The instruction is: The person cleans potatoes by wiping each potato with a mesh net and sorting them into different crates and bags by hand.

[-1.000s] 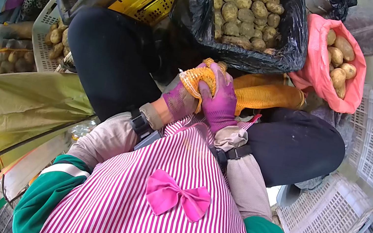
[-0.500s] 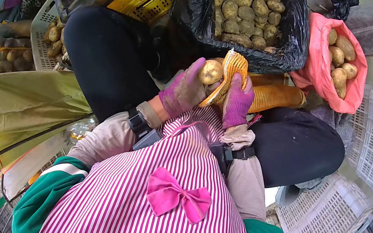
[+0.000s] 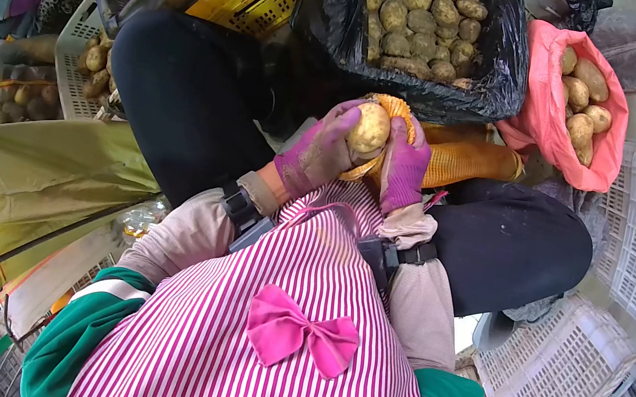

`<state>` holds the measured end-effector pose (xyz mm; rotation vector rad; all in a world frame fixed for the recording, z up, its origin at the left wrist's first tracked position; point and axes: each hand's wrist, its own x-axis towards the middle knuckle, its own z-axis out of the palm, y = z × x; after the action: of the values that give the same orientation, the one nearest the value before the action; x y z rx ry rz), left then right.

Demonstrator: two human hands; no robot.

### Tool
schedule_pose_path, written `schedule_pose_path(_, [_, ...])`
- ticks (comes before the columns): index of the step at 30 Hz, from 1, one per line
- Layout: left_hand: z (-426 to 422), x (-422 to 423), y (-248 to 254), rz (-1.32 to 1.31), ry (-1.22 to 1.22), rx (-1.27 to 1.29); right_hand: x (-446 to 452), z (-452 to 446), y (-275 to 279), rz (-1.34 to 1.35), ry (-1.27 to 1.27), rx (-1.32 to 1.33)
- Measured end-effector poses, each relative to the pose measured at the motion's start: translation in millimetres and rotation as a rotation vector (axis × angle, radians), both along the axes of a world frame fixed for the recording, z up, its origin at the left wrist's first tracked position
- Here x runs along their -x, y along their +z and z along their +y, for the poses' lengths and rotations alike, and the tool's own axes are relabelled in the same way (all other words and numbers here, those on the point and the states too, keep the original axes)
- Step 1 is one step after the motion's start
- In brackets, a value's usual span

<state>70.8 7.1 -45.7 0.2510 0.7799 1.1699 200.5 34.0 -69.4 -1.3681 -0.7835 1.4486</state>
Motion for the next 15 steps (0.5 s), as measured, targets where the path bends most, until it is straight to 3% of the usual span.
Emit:
schedule_pose_path(1, [1,2,3,-0.267,0.027,-0.035,1,0,5,-0.008,-0.030,0.003])
schedule_pose_path(3, [-1,8,2,0.300,-0.011,-0.323,-1,-4,18,-0.124,0.038,-0.028])
schedule_pose_path(5, [1,14,-3,1.174,-0.016,-0.602,0,-9,19,-0.013,0.010,-0.106])
schedule_pose_path(6, [-1,15,-5,1.124,-0.016,-0.609,-4,-14,13,-0.205,0.155,-0.212])
schedule_pose_path(7, [-2,15,-3,1.124,-0.017,-0.610,-1,-17,18,-0.205,0.153,-0.213])
schedule_pose_path(9, [-4,15,0,1.003,-0.109,-0.547,7,-22,27,-0.878,0.433,-0.813])
schedule_pose_path(11, [-8,15,-13,0.912,-0.178,-0.494,9,-14,15,-0.884,0.376,-0.777])
schedule_pose_path(13, [-10,12,-21,1.118,-0.230,-0.662,3,-2,0,-0.444,0.224,-0.237])
schedule_pose_path(14, [-10,11,-16,1.276,-0.218,-0.791,-7,8,-8,-0.413,0.269,-0.096])
schedule_pose_path(15, [-12,12,-11,1.273,-0.228,-0.796,-18,10,-15,-0.412,0.259,-0.092])
